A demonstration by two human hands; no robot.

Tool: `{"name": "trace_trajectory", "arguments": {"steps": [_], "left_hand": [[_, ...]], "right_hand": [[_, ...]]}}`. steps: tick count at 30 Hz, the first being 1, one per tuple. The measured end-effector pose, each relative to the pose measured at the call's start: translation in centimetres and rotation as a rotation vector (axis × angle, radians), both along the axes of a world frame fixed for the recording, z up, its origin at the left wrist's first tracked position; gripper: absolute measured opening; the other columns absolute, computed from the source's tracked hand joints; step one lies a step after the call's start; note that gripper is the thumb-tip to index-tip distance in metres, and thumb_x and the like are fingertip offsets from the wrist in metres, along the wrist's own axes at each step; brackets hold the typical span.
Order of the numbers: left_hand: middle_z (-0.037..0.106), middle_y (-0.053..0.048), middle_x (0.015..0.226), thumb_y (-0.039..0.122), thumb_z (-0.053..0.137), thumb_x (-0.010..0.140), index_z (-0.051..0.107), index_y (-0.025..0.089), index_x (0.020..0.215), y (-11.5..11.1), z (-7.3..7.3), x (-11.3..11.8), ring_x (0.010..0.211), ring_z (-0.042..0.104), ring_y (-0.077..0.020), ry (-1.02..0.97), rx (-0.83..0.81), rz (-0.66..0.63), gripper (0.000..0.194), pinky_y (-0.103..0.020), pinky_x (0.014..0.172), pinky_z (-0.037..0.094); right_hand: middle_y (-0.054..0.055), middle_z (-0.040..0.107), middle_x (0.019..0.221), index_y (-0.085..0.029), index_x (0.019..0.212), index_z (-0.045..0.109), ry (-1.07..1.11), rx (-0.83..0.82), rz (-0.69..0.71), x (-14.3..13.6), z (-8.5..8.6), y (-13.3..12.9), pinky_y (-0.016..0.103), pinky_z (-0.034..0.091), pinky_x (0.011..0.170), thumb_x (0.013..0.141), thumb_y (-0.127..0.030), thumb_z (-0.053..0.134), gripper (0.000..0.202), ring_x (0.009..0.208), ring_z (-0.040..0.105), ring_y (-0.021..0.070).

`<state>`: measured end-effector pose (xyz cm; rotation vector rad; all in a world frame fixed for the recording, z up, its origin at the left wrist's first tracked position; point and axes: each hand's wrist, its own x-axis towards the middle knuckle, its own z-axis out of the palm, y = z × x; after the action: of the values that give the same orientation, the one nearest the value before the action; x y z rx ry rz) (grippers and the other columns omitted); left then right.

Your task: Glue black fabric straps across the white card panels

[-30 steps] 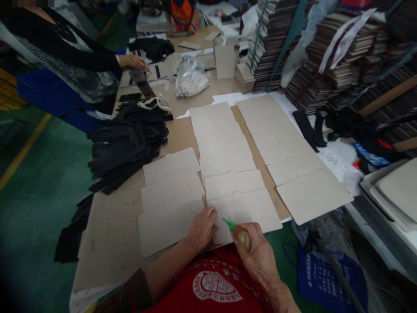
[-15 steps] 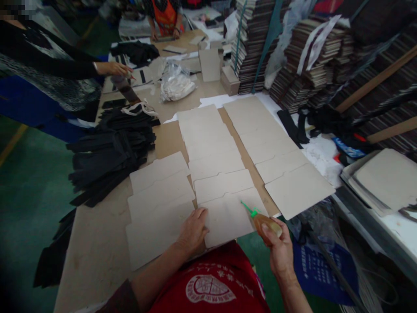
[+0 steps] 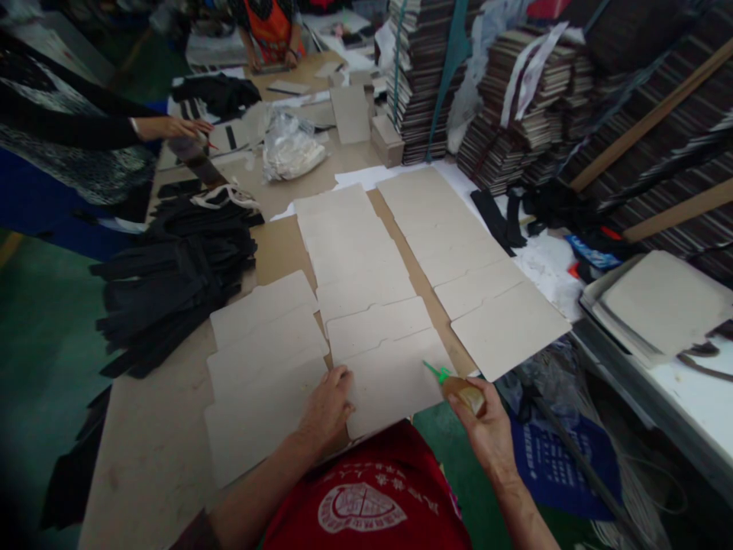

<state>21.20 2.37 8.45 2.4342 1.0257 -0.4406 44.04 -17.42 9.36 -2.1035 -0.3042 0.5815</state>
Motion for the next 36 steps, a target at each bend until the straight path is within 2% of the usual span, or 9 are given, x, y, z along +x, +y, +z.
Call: {"name": "trace_trajectory", "arguments": {"steps": [5, 9, 17, 22, 24, 27, 29, 31, 36], "left_hand": [[0.042, -0.013, 0.148, 0.013, 0.061, 0.079, 0.049, 0.012, 0.133, 0.0, 0.2, 0.0, 0.136, 0.039, -0.0274, 0.001, -0.006, 0.003, 0.055, -0.034, 0.115, 0.033], [0.042, -0.012, 0.147, 0.013, 0.061, 0.079, 0.050, 0.015, 0.130, 0.2, 0.2, -0.1, 0.135, 0.040, -0.0264, -0.006, -0.012, 0.003, 0.052, -0.034, 0.115, 0.033], [0.042, -0.013, 0.146, 0.013, 0.061, 0.078, 0.051, 0.014, 0.127, 0.3, 0.3, 0.1, 0.135, 0.040, -0.0271, -0.002, -0.017, 0.000, 0.050, -0.034, 0.114, 0.033], [0.044, -0.012, 0.143, 0.014, 0.062, 0.079, 0.051, 0.014, 0.127, 0.4, 0.0, -0.1, 0.133, 0.042, -0.0265, -0.007, -0.012, 0.001, 0.050, -0.034, 0.112, 0.035], [0.045, -0.011, 0.142, 0.014, 0.063, 0.078, 0.052, 0.015, 0.127, 0.4, 0.0, -0.1, 0.132, 0.043, -0.0257, -0.013, -0.009, -0.003, 0.050, -0.033, 0.112, 0.035], [0.045, -0.010, 0.142, 0.014, 0.063, 0.078, 0.050, 0.017, 0.130, 0.4, -0.2, -0.1, 0.131, 0.042, -0.0253, -0.014, -0.003, 0.001, 0.054, -0.032, 0.112, 0.034], [0.044, -0.010, 0.143, 0.014, 0.064, 0.077, 0.045, 0.016, 0.135, 0.4, -0.2, 0.1, 0.132, 0.042, -0.0259, -0.006, 0.000, 0.010, 0.061, -0.033, 0.113, 0.034], [0.043, -0.012, 0.144, 0.013, 0.065, 0.076, 0.040, 0.015, 0.140, 0.4, -0.2, 0.4, 0.133, 0.041, -0.0268, 0.006, -0.003, 0.017, 0.069, -0.034, 0.114, 0.034], [0.043, -0.013, 0.144, 0.011, 0.069, 0.072, 0.039, 0.017, 0.140, 0.5, 0.3, 1.3, 0.134, 0.041, -0.0285, 0.043, -0.009, 0.028, 0.075, -0.037, 0.113, 0.035]], "right_hand": [[0.004, 0.067, 0.103, -0.023, 0.107, 0.061, -0.167, -0.083, 0.159, 1.2, 0.0, -0.3, 0.037, 0.049, 0.084, 0.070, -0.057, 0.068, 0.051, 0.090, 0.062, 0.0237], [0.005, 0.065, 0.109, -0.023, 0.109, 0.061, -0.255, -0.131, 0.227, 2.0, 0.0, -0.7, 0.038, 0.048, 0.088, 0.073, -0.056, 0.065, 0.049, 0.098, 0.061, 0.0249], [0.004, 0.067, 0.105, -0.024, 0.110, 0.061, -0.206, -0.139, 0.300, 1.6, 0.5, -0.9, 0.036, 0.050, 0.083, 0.074, -0.054, 0.066, 0.047, 0.095, 0.063, 0.0244], [0.004, 0.068, 0.106, -0.024, 0.108, 0.063, -0.154, -0.076, 0.237, 0.7, -0.5, -0.2, 0.037, 0.050, 0.082, 0.070, -0.052, 0.071, 0.049, 0.094, 0.063, 0.0247], [0.003, 0.068, 0.101, -0.023, 0.108, 0.062, -0.054, -0.014, 0.119, 0.3, -0.9, 0.4, 0.036, 0.051, 0.079, 0.066, -0.053, 0.075, 0.053, 0.089, 0.063, 0.0237], [0.001, 0.066, 0.092, -0.022, 0.108, 0.060, 0.110, 0.141, -0.158, 0.2, -1.2, 1.6, 0.032, 0.050, 0.069, 0.060, -0.055, 0.079, 0.061, 0.079, 0.061, 0.0203], [0.000, 0.064, 0.090, -0.021, 0.107, 0.060, 0.136, 0.219, -0.268, 0.6, -1.0, 2.3, 0.030, 0.049, 0.065, 0.058, -0.054, 0.080, 0.063, 0.075, 0.059, 0.0185], [0.000, 0.063, 0.088, -0.021, 0.107, 0.060, 0.130, 0.247, -0.255, 1.4, -0.7, 3.1, 0.030, 0.048, 0.065, 0.057, -0.054, 0.082, 0.064, 0.074, 0.058, 0.0180], [0.001, 0.066, 0.091, -0.022, 0.109, 0.059, 0.019, 0.169, 0.011, 3.2, -0.5, 5.1, 0.035, 0.051, 0.076, 0.060, -0.053, 0.080, 0.061, 0.080, 0.061, 0.0205]]}}
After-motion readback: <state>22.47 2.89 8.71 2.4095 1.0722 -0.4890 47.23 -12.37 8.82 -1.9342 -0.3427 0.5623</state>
